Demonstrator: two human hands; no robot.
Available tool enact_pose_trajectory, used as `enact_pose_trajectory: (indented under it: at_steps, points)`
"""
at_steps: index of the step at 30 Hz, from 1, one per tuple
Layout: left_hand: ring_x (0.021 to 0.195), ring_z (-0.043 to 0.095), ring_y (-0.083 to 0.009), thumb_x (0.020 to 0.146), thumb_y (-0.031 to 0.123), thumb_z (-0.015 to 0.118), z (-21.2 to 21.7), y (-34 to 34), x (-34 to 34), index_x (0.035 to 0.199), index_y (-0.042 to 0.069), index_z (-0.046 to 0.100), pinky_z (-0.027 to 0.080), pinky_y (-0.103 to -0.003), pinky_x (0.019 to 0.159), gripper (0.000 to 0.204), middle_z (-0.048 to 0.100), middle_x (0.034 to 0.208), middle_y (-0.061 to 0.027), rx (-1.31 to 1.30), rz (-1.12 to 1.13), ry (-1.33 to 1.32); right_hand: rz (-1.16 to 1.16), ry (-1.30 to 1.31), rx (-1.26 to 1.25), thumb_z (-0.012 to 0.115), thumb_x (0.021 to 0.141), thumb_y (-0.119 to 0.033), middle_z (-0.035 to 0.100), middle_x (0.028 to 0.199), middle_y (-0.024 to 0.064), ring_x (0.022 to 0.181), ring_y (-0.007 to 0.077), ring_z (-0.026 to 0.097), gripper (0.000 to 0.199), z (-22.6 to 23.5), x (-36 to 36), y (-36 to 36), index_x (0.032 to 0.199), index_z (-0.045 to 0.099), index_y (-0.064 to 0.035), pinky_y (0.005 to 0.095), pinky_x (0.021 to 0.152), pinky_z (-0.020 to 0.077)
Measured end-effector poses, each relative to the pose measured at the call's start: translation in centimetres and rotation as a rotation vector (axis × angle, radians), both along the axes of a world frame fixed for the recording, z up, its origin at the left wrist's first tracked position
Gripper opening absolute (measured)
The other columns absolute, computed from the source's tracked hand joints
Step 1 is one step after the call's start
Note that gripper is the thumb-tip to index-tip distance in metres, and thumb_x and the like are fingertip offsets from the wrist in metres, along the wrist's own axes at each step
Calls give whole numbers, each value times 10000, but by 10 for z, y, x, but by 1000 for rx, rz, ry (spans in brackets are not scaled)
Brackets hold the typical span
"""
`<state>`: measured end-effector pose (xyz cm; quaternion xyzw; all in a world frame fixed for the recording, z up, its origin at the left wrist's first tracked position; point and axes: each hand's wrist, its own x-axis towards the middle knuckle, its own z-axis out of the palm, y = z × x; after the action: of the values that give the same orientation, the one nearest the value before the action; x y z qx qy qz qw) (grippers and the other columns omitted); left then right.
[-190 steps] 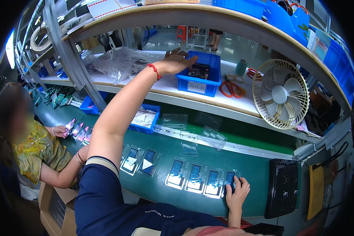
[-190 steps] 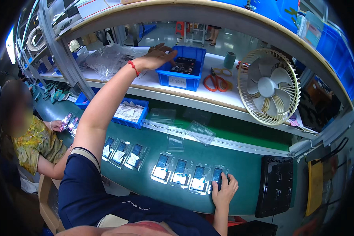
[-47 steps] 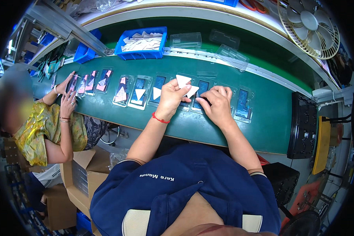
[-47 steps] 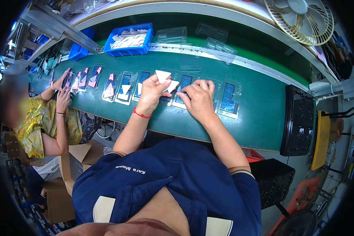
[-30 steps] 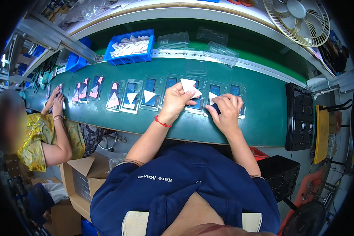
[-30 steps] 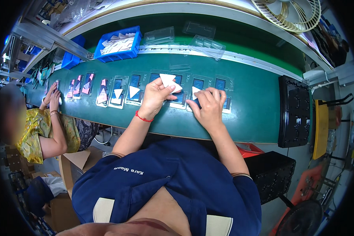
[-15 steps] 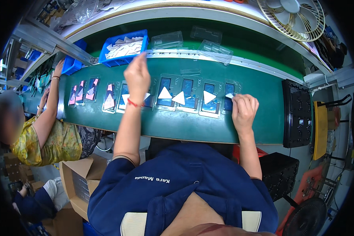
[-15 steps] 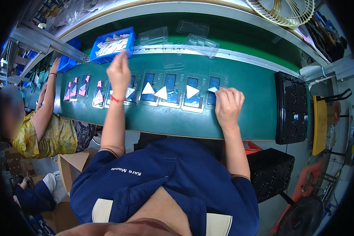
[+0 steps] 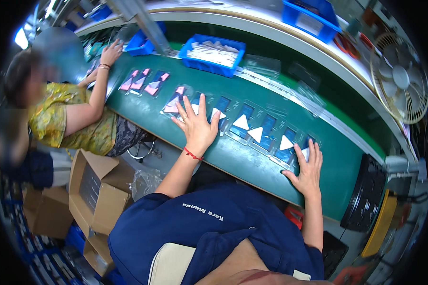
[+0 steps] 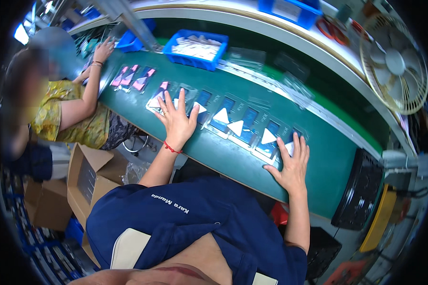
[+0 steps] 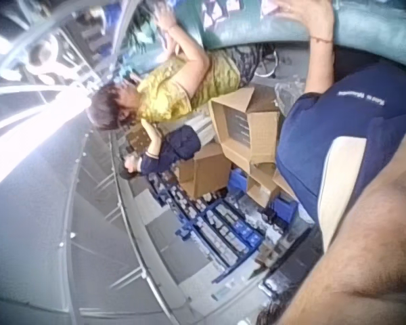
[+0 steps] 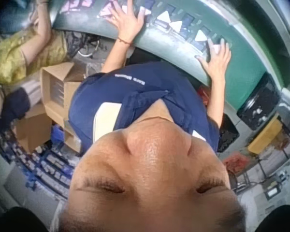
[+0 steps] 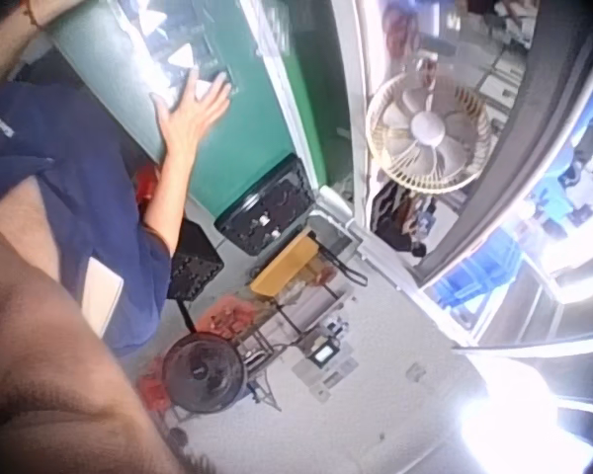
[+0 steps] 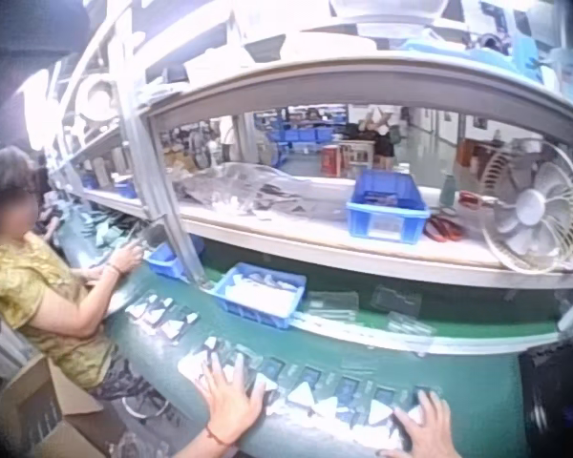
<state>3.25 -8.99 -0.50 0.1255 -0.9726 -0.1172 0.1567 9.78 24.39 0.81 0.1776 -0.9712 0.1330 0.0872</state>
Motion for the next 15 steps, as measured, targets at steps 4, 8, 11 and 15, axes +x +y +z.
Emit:
enact_pose_trajectory:
  at_steps: [4,8,11,15]
  points:
    - [1361,30,-525,867,537,514,-10,-29,-3,1433,148,323,77,-707,1013,713,99,1475,-317,46,144,-57,8,-8,20,731,652,-522,278,1450,229,1325,451,245,847,0,0,-5,1370,439,-181,583,1059,201]
    - [1360,4,-529,864,564,498,-21,-52,-16,1439,136,309,70,-682,1035,741,62,1479,-326,177,139,6,-8,-33,64,732,669,-499,292,1439,229,1329,456,235,842,-1,-2,-16,1384,415,-187,602,1059,192]
    - [1362,28,-520,871,529,518,-27,-70,-30,1438,123,300,119,-621,1070,731,70,1472,-333,174,125,46,-22,-51,53,733,673,-490,307,1428,231,1326,461,235,832,-1,-4,-28,1380,419,-182,605,1059,191]
    - [1360,64,-516,875,462,558,-34,-92,-38,1419,99,324,159,-594,1075,695,107,1459,-338,207,77,205,-11,-45,52,730,685,-494,310,1425,232,1324,465,235,817,0,-8,-47,1375,423,-181,606,1058,190]
